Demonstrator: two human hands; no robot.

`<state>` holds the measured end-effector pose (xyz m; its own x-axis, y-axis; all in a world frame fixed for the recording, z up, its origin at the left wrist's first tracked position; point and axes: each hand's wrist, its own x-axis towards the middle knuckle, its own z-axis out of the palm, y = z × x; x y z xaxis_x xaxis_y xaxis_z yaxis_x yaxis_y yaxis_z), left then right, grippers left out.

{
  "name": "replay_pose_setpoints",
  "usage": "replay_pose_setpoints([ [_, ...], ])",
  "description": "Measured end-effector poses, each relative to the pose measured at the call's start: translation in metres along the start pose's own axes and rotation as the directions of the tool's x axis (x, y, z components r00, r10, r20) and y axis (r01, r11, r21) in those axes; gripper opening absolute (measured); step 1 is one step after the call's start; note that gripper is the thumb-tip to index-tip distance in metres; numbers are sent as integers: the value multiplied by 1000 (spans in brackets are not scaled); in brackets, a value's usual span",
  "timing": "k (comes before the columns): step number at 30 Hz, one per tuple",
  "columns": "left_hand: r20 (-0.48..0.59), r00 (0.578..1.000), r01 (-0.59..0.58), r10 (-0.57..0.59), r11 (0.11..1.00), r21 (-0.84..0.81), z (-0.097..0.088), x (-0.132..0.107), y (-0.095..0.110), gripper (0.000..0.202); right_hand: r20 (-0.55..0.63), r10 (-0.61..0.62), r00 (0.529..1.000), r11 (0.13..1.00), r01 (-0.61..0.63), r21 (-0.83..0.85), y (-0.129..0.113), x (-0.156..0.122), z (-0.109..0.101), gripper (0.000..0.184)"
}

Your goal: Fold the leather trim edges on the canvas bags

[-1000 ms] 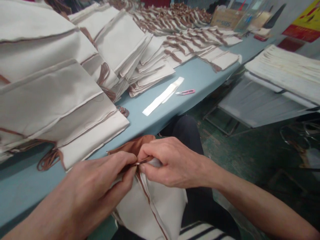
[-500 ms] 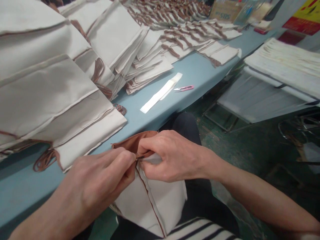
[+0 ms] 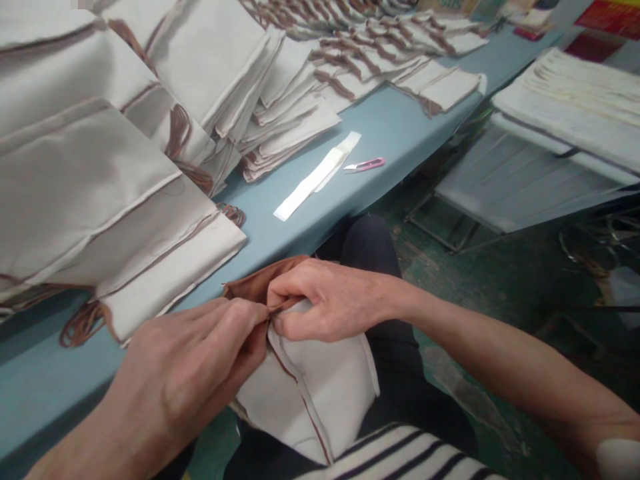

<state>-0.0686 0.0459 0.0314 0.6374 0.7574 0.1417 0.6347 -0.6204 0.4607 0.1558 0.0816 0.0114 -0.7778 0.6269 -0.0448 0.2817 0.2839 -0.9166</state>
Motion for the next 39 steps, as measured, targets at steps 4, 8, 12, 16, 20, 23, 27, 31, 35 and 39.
replay_pose_setpoints([
  [4,-10,995,-101,102,991,85,-2,5,-2,12,34,-13,999,997,10,77,7,0,-3,28],
  [8,67,995,-74,70,995,65,-9,7,-5,17,70,-28,997,994,20,108,10,0,-7,26],
  [12,145,986,-86,81,996,32,-16,11,-9,18,64,-37,997,997,32,71,12,2,-10,24],
  [16,220,975,-28,30,999,-17,-19,19,-11,22,40,10,999,1000,-9,-15,6,1,-10,19],
  [20,238,971,50,-24,993,-105,-19,22,-14,24,-99,107,989,981,-121,-152,-8,-3,-1,18],
  [23,260,965,57,-25,992,-113,-19,19,-19,23,-200,138,970,963,-179,-200,-13,-3,8,19],
  [27,265,964,53,-21,992,-113,-19,16,-22,25,-280,143,949,959,-203,-197,-10,-2,19,15],
  [31,227,974,30,0,991,-128,-19,17,-19,23,-332,137,933,956,-212,-201,-5,-1,23,14],
  [35,193,978,-65,86,992,-113,-18,19,-17,20,-281,143,949,964,-198,-180,-1,0,21,13],
  [39,150,973,-177,178,984,-20,-18,19,-14,23,-227,131,965,969,-173,-176,-2,0,17,14],
])
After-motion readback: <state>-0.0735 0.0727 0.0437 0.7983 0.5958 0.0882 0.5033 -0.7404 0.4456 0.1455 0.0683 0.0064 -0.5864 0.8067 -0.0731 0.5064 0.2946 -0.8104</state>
